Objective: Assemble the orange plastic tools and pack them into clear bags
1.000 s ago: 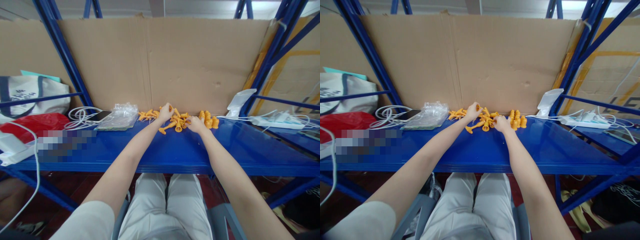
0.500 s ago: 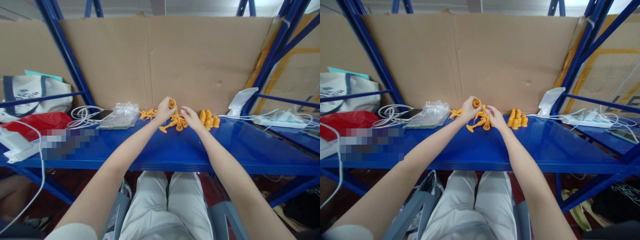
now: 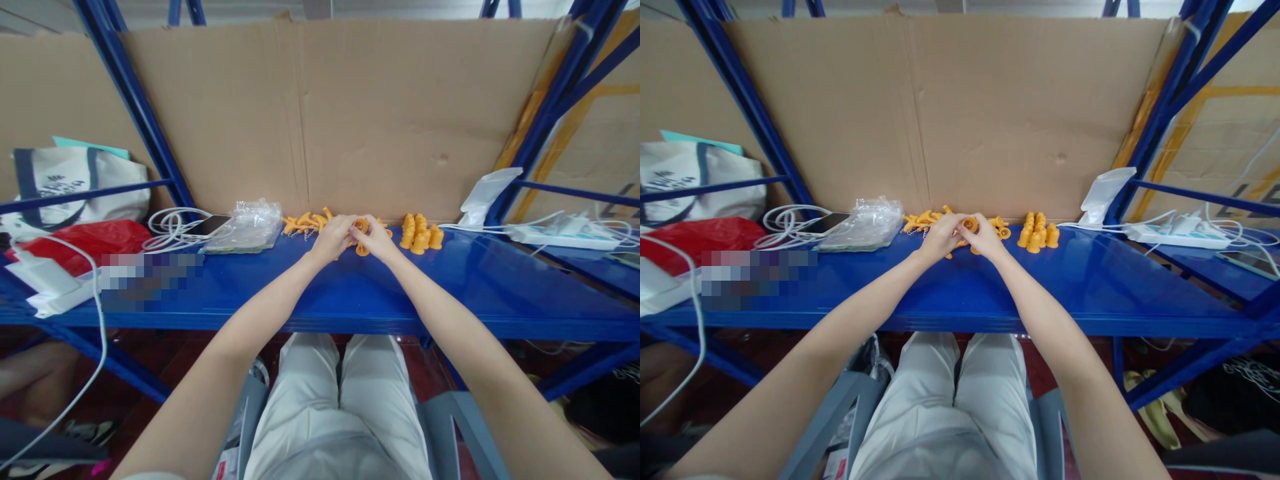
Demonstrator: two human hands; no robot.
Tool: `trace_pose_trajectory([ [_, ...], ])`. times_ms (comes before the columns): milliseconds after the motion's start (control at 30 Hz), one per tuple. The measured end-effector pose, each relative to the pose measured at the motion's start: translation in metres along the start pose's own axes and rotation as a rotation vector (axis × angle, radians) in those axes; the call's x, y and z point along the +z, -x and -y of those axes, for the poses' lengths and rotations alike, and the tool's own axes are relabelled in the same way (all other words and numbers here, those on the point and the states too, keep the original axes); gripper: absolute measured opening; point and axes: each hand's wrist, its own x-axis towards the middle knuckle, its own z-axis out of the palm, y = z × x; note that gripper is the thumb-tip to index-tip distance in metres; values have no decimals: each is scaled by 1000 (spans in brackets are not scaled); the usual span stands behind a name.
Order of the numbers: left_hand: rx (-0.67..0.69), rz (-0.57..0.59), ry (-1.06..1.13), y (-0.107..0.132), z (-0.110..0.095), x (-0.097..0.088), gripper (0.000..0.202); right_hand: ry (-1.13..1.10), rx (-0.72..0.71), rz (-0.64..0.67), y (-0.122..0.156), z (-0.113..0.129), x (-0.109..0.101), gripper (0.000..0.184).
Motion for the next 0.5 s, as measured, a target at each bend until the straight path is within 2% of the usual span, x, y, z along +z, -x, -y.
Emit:
trace_pose_trajectory([
  [100, 29, -10, 14, -2, -4, 0, 33, -7, 4, -24, 0, 4, -3, 30],
  [233, -75, 28, -27, -3, -6, -5, 31, 5, 17, -63, 1, 10, -8, 18],
  [400, -189, 154, -91, -2, -6, -15, 25, 17, 81, -108, -2, 8, -14, 18],
  [500, -208, 171, -131, -2, -5, -18, 26, 55, 112, -58, -5, 3, -19, 19],
])
